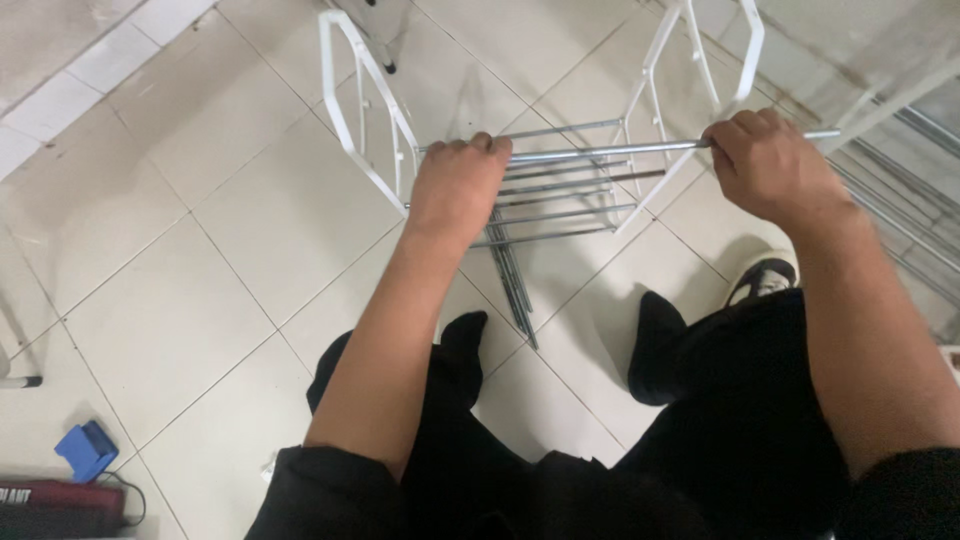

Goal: The person assembles a white metal rack by inserting horizontal metal rods into slots on two vertical side frames. They repeatedly pick up rods, align them with the frame slots, and push them into place to build the structure.

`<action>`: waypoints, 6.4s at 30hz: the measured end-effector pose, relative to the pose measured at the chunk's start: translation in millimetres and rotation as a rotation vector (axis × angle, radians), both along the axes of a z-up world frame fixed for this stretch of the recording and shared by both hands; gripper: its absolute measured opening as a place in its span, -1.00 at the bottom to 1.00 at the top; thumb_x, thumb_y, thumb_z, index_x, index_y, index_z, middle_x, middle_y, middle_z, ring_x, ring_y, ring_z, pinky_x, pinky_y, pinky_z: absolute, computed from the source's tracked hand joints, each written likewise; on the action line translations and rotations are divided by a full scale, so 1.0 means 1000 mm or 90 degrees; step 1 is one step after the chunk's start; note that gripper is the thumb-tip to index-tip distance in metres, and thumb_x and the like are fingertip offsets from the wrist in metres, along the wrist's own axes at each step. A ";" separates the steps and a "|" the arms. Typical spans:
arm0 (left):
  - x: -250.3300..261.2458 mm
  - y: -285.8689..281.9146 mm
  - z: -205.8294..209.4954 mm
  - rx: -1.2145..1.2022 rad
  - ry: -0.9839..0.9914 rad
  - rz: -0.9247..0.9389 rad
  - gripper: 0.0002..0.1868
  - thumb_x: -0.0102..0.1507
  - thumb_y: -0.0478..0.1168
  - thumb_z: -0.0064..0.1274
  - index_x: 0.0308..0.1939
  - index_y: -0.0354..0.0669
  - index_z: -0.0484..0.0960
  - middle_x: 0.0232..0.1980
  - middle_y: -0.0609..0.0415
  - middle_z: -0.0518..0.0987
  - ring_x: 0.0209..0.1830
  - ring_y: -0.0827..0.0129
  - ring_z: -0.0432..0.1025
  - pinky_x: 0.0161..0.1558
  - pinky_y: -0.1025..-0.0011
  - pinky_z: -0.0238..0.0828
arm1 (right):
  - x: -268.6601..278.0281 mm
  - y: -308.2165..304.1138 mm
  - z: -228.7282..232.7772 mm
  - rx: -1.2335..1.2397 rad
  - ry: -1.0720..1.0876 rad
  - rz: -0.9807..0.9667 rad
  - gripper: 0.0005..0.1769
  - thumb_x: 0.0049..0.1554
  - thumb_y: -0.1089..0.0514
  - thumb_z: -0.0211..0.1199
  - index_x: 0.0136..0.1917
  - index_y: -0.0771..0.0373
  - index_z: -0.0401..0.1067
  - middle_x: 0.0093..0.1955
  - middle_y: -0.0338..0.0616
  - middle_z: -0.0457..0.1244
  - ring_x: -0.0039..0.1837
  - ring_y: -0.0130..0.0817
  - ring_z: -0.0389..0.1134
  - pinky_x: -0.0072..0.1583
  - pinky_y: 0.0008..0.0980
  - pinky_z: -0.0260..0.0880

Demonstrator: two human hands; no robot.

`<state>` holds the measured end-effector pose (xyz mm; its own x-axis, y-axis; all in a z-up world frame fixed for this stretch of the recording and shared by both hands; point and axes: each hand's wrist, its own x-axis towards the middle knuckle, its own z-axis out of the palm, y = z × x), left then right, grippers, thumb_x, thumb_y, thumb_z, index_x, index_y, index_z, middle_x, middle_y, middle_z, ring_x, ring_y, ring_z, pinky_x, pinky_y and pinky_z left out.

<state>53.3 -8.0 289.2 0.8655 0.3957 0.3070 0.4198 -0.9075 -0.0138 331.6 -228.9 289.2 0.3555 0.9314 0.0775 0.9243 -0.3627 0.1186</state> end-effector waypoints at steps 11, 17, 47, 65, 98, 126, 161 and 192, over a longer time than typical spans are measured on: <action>0.004 0.049 -0.064 -0.210 0.121 0.113 -0.72 0.14 -0.38 0.03 -0.08 -0.12 0.60 -0.02 -0.07 0.62 -0.06 0.03 0.56 -0.10 0.12 0.52 | -0.029 0.081 -0.055 -0.164 0.130 0.064 -0.37 0.19 -0.20 0.13 0.49 -0.04 0.23 0.50 -0.24 0.15 0.21 -0.12 0.45 0.17 -0.09 0.53; 0.019 0.059 -0.118 -0.226 0.182 0.148 -0.70 0.30 -0.33 -0.07 0.11 -0.10 0.59 0.09 -0.15 0.61 0.13 0.02 0.51 0.09 0.09 0.47 | -0.023 0.087 -0.104 -0.301 0.156 0.065 -0.20 0.14 -0.12 0.22 0.57 -0.03 0.05 0.56 -0.21 0.04 0.32 -0.12 0.36 0.21 -0.06 0.47; -0.001 0.009 -0.150 -0.279 0.395 0.151 -0.39 0.43 0.14 -0.38 0.17 -0.20 0.64 0.42 -0.20 0.36 0.53 -0.05 0.06 0.51 -0.04 -0.32 | -0.038 0.051 -0.008 -0.409 0.222 -0.049 -0.49 0.20 -0.38 0.09 0.01 0.01 0.60 -0.06 -0.23 0.44 0.05 -0.22 0.47 0.14 -0.14 0.44; 0.001 0.009 -0.133 -0.444 -0.049 0.286 -0.42 0.44 0.08 -0.44 0.03 -0.32 0.57 0.13 -0.29 0.54 0.16 -0.13 0.42 0.27 -0.04 0.28 | -0.045 0.053 -0.020 -0.167 0.004 0.050 -0.35 0.23 -0.45 -0.11 -0.04 0.11 0.50 -0.15 -0.20 0.40 -0.14 -0.26 0.50 -0.07 -0.18 0.54; -0.030 0.061 -0.203 -0.658 -0.230 0.595 -0.40 0.47 0.20 -0.45 0.08 -0.27 0.45 0.09 -0.35 0.59 0.12 -0.24 0.46 0.17 -0.07 0.31 | -0.145 0.053 -0.072 -0.104 -0.084 0.232 -0.30 0.05 0.19 0.23 0.44 0.22 0.14 0.01 -0.02 0.28 -0.13 -0.26 0.44 -0.30 -0.36 0.51; -0.052 0.022 -0.198 -0.502 -0.233 0.515 -0.63 0.47 -0.03 -0.35 0.00 -0.29 0.39 -0.05 -0.38 0.58 -0.06 -0.28 0.51 -0.01 -0.10 0.44 | -0.187 0.141 -0.158 0.012 0.111 0.276 -0.59 0.21 0.10 0.07 0.33 0.09 0.32 0.04 -0.08 0.36 -0.01 -0.13 0.48 -0.06 -0.13 0.52; -0.071 0.009 -0.175 -0.577 -0.150 0.585 -0.54 0.46 0.05 -0.35 0.02 -0.31 0.40 0.01 -0.33 0.62 0.02 -0.20 0.54 0.07 -0.05 0.45 | -0.220 0.131 -0.179 -0.070 0.189 0.198 -0.70 0.33 -0.02 -0.01 0.20 0.19 0.30 -0.02 0.00 0.38 0.00 -0.04 0.49 -0.06 -0.06 0.54; -0.071 0.037 -0.201 -0.523 -0.039 0.568 -0.36 0.47 0.26 -0.47 0.05 -0.31 0.36 0.08 -0.32 0.56 0.02 -0.15 0.56 0.02 0.01 0.52 | -0.168 0.128 -0.178 -0.017 0.175 0.223 -0.60 0.34 -0.15 -0.02 0.07 0.18 0.43 0.04 -0.12 0.39 0.08 -0.19 0.46 0.02 -0.18 0.51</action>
